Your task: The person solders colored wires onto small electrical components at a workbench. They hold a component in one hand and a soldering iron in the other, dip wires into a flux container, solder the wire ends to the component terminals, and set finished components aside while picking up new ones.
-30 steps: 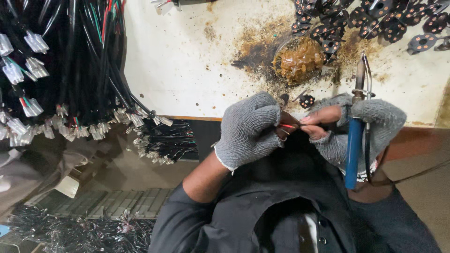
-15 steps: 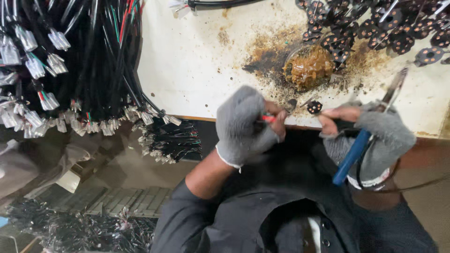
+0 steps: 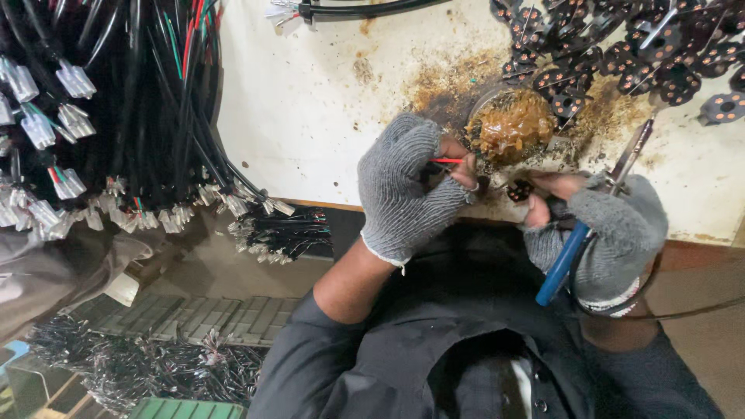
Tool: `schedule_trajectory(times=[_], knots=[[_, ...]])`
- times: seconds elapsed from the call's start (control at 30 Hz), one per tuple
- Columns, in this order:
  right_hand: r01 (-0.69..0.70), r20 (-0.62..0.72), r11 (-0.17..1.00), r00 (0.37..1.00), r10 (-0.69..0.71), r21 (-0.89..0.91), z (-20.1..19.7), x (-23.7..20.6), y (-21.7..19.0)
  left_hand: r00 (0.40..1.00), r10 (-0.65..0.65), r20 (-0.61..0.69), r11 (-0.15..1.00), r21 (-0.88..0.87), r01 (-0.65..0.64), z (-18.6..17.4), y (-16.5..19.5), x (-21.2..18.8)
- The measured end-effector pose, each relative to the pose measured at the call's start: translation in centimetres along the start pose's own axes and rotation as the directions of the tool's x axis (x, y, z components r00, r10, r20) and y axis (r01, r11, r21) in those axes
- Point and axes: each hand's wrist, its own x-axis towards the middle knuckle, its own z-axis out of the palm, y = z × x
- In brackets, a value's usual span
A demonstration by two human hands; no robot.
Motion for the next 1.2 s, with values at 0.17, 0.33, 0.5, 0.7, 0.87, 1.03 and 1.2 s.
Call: schedule_trajectory(times=[0.17, 0.33, 0.5, 0.7, 0.87, 1.03, 1.2], knots=[[-0.083, 0.023, 0.995, 0.996, 0.085, -0.055, -0.1, 0.8, -1.8, 0.998, 0.04, -0.054, 0.997, 0.065, -0.037, 0.4, 0.2, -0.2], [-0.024, 0.052, 0.991, 0.998, 0.031, -0.135, -0.2, -0.6, -1.7, 0.998, 0.032, -0.048, 0.994, 0.107, -0.027, 0.0, 0.4, -0.6], [0.011, 0.053, 0.971, 0.999, 0.002, -0.239, 0.3, -1.2, -1.5, 0.999, 0.032, 0.041, 0.999, -0.021, -0.032, -1.1, 1.0, -1.9], [-0.291, 0.08, 0.909, 0.957, 0.281, 0.299, -1.3, -2.3, -3.2, 0.945, 0.088, 0.314, 0.988, 0.094, -0.123, -0.2, 2.1, -2.9], [-0.206, 0.069, 0.96, 0.978, 0.196, 0.191, -3.3, -6.5, 1.4, 0.912, 0.12, 0.393, 0.984, 0.073, -0.161, 0.6, 1.2, -2.3], [0.023, 0.092, 0.99, 0.996, -0.01, -0.142, -2.4, -9.0, 5.4, 0.89, 0.076, 0.449, 0.976, 0.148, -0.158, 1.6, 0.6, -2.0], [-0.552, 0.155, 0.799, 0.834, 0.529, 0.239, -2.8, -10.2, 5.2, 0.877, 0.064, 0.477, 0.968, 0.182, -0.17, 2.1, 0.3, -1.6]])
